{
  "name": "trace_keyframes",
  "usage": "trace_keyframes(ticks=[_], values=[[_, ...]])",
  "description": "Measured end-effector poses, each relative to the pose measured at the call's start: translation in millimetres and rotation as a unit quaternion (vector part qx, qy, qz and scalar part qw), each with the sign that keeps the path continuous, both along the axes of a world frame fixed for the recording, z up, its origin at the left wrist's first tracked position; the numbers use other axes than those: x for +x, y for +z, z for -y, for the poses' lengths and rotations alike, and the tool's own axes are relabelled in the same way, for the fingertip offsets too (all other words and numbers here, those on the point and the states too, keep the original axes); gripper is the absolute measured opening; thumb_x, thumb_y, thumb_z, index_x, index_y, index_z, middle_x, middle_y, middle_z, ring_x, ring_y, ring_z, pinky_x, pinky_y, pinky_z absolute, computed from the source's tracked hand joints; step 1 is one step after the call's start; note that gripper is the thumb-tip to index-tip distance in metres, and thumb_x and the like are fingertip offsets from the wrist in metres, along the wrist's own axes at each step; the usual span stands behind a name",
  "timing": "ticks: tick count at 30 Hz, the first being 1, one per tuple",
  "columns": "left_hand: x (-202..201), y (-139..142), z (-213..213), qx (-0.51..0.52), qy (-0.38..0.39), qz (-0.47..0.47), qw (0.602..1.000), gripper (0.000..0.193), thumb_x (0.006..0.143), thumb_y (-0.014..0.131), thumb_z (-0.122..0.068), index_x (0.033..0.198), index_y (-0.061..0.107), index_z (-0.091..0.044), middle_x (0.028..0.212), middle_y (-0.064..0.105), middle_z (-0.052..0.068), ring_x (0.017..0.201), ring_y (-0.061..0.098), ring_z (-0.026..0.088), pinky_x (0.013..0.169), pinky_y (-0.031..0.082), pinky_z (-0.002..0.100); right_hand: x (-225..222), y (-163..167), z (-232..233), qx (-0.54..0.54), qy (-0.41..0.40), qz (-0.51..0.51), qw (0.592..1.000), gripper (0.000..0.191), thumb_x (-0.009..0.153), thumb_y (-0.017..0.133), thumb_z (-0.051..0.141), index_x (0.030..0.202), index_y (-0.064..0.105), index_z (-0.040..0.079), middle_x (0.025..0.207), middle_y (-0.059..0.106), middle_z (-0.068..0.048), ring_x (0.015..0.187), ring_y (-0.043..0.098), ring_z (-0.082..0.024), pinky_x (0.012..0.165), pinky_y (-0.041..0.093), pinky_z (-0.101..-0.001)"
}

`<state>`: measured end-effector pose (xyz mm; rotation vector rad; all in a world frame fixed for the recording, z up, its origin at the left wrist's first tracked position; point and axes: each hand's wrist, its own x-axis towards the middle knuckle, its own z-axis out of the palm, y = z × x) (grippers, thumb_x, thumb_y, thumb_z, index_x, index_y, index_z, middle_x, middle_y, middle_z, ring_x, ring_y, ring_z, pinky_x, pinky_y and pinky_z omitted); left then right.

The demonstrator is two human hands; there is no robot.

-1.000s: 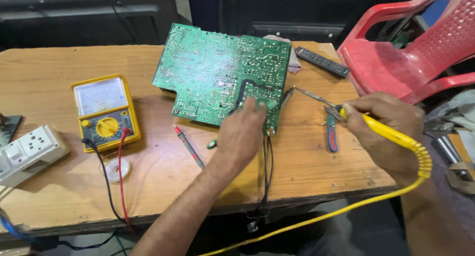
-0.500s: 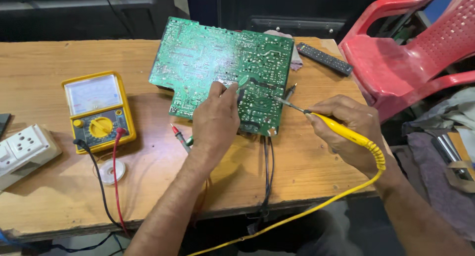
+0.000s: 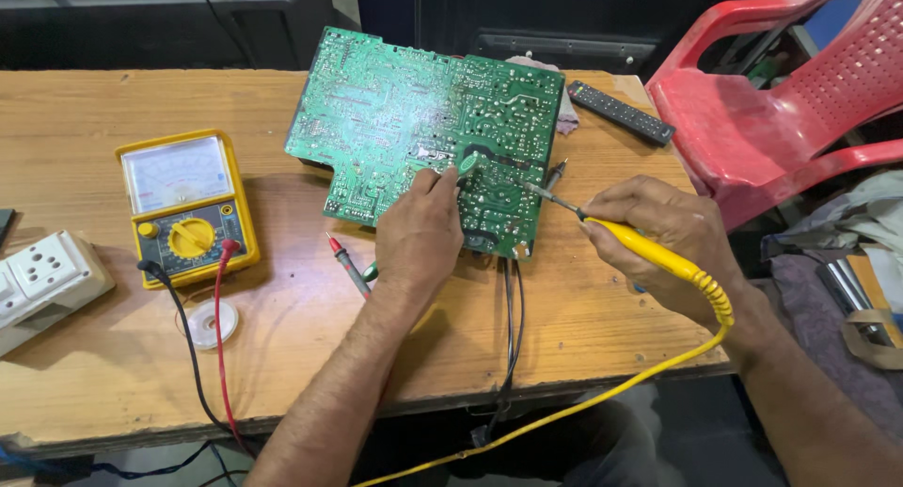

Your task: The person tests a large green circuit board with multimeter probes, touching probe tips to various points on the board. They then pick up a soldering iron and solder connections on the board while holding it steady with the other hand, continuing to work across different spots on the board.

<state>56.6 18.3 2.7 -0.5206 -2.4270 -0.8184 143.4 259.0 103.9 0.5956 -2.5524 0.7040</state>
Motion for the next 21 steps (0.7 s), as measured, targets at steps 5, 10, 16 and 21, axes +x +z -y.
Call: trace_keyframes(ticks=[5,10,16,21], values=[[1,0,-1,-0.006,0.006,0.020,1.000,0.028,0.097,0.063,-0.013,0.123,0.067,-0.006,0.102,0.063,0.012,0.079,0.070,0.032,0.068,0.056,0.045,3,0,9,0.059,0.028,-0.030,0.997,0.017,0.083,0.080,0.010,0.097,0.076,0.001,0.096,0.073,-0.010,0.080,0.073,-0.020,0.070,0.059,-0.0282],[1,2,-3,-0.006,0.011,0.030,0.999,0.029,0.095,0.062,-0.013,0.123,0.068,-0.007,0.102,0.062,0.012,0.078,0.069,0.034,0.067,0.056,0.046,3,-1,19,0.043,0.003,-0.045,0.998,0.011,0.085,0.079,0.008,0.094,0.075,0.002,0.092,0.074,-0.009,0.075,0.073,-0.020,0.066,0.057,-0.0294],[5,3,-4,-0.015,0.011,0.055,0.998,0.028,0.095,0.062,-0.012,0.123,0.067,-0.007,0.103,0.062,0.013,0.078,0.070,0.034,0.067,0.057,0.046,10,-7,22,0.038,-0.002,-0.050,0.998,0.011,0.086,0.079,0.007,0.095,0.075,0.002,0.095,0.073,-0.009,0.079,0.073,-0.021,0.069,0.058,-0.0295],[7,4,-5,-0.017,0.013,0.043,0.999,0.031,0.094,0.063,-0.011,0.124,0.067,-0.007,0.104,0.061,0.012,0.079,0.070,0.033,0.067,0.057,0.046,9,-14,15,0.064,0.040,-0.068,0.995,0.014,0.085,0.080,0.008,0.096,0.074,0.002,0.097,0.073,-0.009,0.083,0.072,-0.023,0.073,0.058,-0.0315]])
